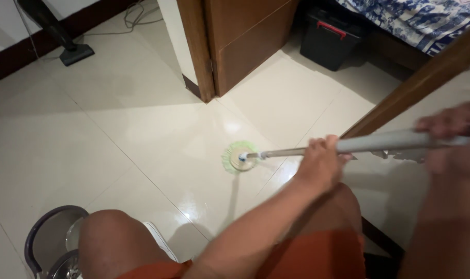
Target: The person mops the floor using a mop and a bucket, moving the mop head back and forth over the tiled surface.
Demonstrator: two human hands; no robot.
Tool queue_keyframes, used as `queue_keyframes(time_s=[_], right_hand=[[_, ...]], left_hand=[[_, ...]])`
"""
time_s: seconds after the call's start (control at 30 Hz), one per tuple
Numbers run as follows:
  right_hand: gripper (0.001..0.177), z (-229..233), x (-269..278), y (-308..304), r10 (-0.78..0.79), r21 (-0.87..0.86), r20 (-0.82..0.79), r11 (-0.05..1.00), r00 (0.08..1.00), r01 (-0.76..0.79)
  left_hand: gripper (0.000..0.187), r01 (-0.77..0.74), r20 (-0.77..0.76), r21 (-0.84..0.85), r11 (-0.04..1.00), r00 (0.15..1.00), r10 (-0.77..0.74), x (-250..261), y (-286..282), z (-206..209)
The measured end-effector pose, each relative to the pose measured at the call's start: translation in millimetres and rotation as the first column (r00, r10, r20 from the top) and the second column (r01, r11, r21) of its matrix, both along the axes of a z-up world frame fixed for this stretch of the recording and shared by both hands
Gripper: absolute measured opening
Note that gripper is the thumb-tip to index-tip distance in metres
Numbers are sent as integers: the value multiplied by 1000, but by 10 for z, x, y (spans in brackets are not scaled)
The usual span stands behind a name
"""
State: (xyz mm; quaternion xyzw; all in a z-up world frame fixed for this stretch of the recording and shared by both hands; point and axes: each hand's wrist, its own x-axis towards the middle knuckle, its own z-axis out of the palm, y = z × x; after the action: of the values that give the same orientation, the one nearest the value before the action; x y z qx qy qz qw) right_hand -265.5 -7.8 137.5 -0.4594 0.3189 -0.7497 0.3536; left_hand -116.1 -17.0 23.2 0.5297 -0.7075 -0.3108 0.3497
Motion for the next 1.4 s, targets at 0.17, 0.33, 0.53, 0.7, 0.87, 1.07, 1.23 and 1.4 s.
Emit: queue_keyframes(time_s=[0.17,0.33,0.53,0.7,0.87,1.07,1.23,1.4], right_hand=[[48,-78,-47,99,65,-56,-82,996,994,-70],[43,-344,561,15,111,-139,-139,982,984,-130],[31,-677,1279,-32,218,-47,-189,972,958,-231],[31,-414,876,156,114,41,-118,993,987,-110],[32,111,191,578,0,-61,-36,998,999,-2],[33,-57,339,528,4,-80,-94,997,996,-11],[34,-160,518,448,78,-25,-114,996,990,-82],[34,-126,411,362,-4,-51,-61,999,998,1]], left_hand=[[36,-36,-50,-217,976,998,26,132,87,-176],[35,-168,-11,-230,959,985,170,745,-135,-749],[39,-250,204,198,948,956,210,1450,-499,-896],[21,-164,132,-90,982,976,175,1115,-262,-620],[27,0,-95,-390,921,995,-40,439,156,77],[23,-12,-210,-297,955,976,-53,192,322,349],[14,187,-229,-169,968,947,-223,4,468,275],[14,107,-170,-30,994,979,-110,56,406,35]])
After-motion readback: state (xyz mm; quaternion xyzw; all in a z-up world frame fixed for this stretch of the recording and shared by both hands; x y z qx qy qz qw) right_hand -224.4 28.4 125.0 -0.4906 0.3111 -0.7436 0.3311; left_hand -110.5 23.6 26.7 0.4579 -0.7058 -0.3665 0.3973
